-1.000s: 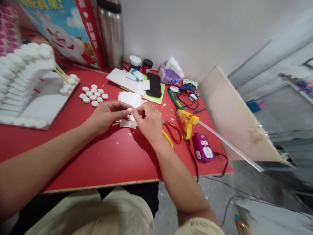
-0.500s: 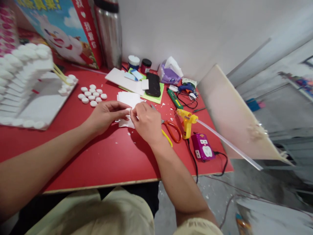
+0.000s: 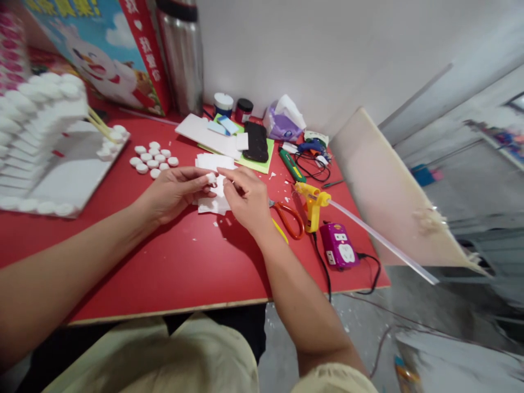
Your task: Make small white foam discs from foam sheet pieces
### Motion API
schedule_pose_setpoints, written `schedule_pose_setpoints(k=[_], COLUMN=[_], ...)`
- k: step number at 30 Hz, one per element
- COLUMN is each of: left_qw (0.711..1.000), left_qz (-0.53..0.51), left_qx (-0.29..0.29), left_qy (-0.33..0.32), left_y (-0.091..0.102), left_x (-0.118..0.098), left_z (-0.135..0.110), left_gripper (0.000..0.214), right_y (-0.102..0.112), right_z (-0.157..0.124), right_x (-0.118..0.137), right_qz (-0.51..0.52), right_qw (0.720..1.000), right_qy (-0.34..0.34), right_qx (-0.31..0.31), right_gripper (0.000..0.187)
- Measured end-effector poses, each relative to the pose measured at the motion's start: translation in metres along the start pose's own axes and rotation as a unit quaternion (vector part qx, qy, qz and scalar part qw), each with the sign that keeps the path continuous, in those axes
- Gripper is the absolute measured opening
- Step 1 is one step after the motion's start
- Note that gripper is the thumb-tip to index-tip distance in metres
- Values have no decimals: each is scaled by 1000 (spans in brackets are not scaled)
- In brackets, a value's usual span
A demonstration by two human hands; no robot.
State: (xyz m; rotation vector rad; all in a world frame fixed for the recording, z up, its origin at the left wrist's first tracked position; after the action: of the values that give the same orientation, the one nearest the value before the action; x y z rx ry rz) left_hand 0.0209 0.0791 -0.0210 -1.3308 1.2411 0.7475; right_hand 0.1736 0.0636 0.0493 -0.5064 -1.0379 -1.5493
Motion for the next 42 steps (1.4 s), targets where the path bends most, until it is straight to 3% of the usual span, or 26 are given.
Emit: schedule_pose_setpoints(k=[7,26,36,42], left_qw=[1000,999,999,999], left_qz=[-25,23,26,-6], left_qx=[3,5,20,48], left_qy=[5,31,30,17], left_y=[-1,-2,-2,-3], left_x=[0,3,3,6], left_z=[0,-4,-2,2], left_gripper=[37,37,38,27], right_y=[-15,-19,-19,-20], right_z=[-5,-11,-10,-12], right_x=[2,14,10,10], right_qz=[-15,-93,-120,-142], right_qw=[998,988,987,983], right_qy=[47,114,87,84], right_qx=[35,53,64,81], right_gripper=[36,32,32,38])
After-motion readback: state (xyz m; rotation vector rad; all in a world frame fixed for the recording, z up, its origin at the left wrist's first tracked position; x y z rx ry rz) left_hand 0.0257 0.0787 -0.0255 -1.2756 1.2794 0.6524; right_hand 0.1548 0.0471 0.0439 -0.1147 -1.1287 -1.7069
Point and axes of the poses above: each hand's wrist, its own z-axis towards the middle knuckle, its own y-axis out of the back of the hand, x = y × z, the point moved 8 cm from there along z, towards the middle knuckle, and after that the axes turned 14 degrees about z, right-handed, at the moved point
